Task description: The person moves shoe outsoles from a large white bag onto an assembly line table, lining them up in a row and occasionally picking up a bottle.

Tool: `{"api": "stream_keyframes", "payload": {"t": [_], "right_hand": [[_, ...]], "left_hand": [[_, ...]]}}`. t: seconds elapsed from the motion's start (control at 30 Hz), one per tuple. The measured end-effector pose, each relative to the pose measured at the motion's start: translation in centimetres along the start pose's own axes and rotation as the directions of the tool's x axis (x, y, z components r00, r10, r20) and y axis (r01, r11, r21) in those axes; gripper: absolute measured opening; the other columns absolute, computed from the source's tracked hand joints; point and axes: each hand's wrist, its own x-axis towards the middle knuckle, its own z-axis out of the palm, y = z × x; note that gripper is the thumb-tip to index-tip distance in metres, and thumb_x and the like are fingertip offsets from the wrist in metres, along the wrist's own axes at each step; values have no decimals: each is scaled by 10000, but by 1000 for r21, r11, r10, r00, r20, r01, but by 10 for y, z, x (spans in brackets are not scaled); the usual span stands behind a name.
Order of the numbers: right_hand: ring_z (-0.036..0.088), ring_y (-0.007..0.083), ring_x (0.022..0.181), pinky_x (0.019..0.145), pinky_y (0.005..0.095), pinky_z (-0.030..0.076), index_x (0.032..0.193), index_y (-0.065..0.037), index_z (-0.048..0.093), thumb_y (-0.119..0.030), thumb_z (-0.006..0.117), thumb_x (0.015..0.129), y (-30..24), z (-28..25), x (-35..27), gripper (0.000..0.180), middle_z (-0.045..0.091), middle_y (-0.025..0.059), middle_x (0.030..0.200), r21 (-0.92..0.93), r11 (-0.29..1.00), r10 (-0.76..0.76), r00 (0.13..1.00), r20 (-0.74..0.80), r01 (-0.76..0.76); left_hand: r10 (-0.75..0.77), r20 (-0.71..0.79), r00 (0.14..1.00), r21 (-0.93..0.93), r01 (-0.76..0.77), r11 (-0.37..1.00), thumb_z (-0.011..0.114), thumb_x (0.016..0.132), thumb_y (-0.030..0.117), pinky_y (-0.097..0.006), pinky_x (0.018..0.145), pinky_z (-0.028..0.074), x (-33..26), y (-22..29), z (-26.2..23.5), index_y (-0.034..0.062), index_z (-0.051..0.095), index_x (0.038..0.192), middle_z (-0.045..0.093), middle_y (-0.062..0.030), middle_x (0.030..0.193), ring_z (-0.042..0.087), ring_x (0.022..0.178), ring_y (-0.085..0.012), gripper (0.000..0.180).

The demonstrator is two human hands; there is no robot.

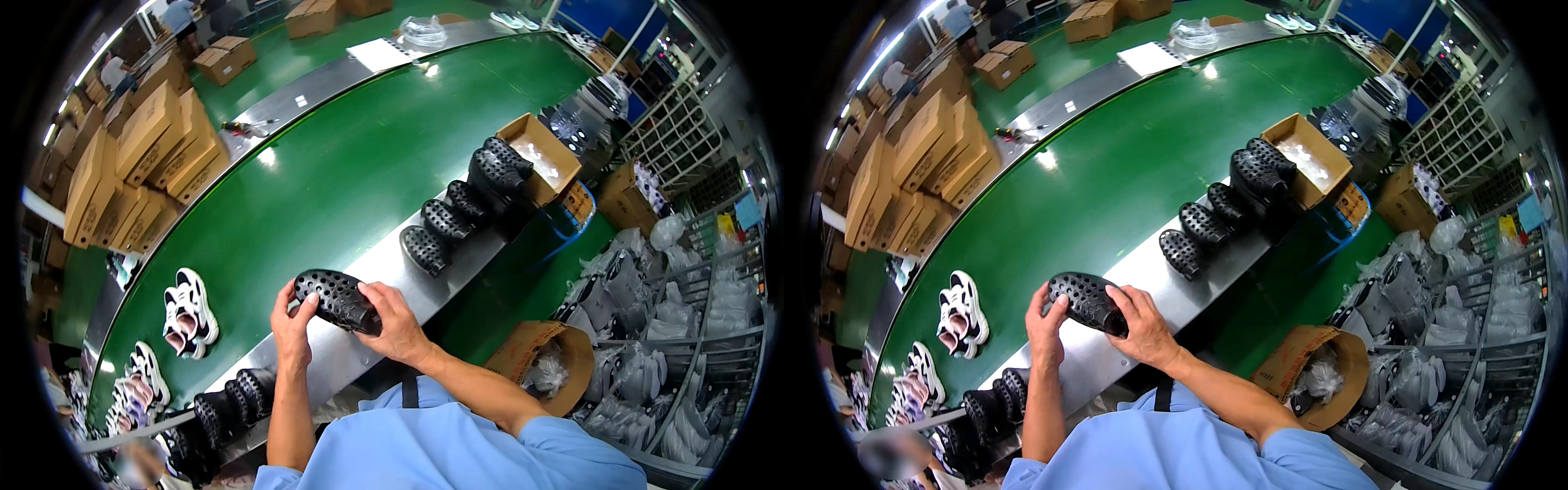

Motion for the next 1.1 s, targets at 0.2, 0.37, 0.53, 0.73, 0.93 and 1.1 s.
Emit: {"api": "stream_keyframes", "payload": {"t": [0.2,0.37,0.53,0.73,0.93,1.1], "right_hand": [[515,416,1223,1058,478,464,1464,-76,470,-89,887,637,36,-109,50,926,513,198,1350,-205,978,-1,977,-212,-44],[523,416,1223,1055,480,466,1453,-65,466,-31,880,618,86,-160,58,933,502,203,1377,-231,959,76,933,-353,-165],[529,421,1231,1053,489,469,1448,-67,484,-37,893,586,97,-195,34,954,506,210,1384,-251,949,76,911,-405,-191],[517,439,1247,1070,512,450,1457,-97,474,-43,893,570,93,-204,38,983,488,217,1426,-235,961,57,935,-351,-147],[521,454,1212,1024,536,446,1448,-63,435,-40,877,577,69,-176,64,977,491,264,1383,-204,978,-96,953,-286,37],[536,432,1194,1000,500,470,1459,-60,406,-89,888,639,32,-106,72,952,484,254,1364,135,988,-86,992,92,73]], "left_hand": [[61,373,926,188,-140,972,817,829,367,-419,1026,482,62,69,134,-37,523,1430,582,-255,1356,621,1190,-318,781],[-8,605,796,227,-163,960,845,810,361,-400,1005,498,118,68,229,-33,545,1392,592,-228,1304,625,1163,-289,764],[-112,681,724,237,-73,969,854,811,307,-385,946,545,101,68,270,-22,494,1398,570,-197,1294,657,1084,-250,763],[-120,654,747,247,-61,967,815,834,382,-364,1014,478,103,68,270,-4,487,1477,611,-167,1283,618,1125,-237,819],[34,402,915,-220,60,974,818,846,259,-349,1056,455,59,79,236,-7,513,1439,621,-108,1290,585,1204,-200,718],[-47,44,998,-191,55,980,825,866,158,-322,1003,512,23,84,116,-89,516,1395,670,-142,1227,652,1114,-184,661]]}}
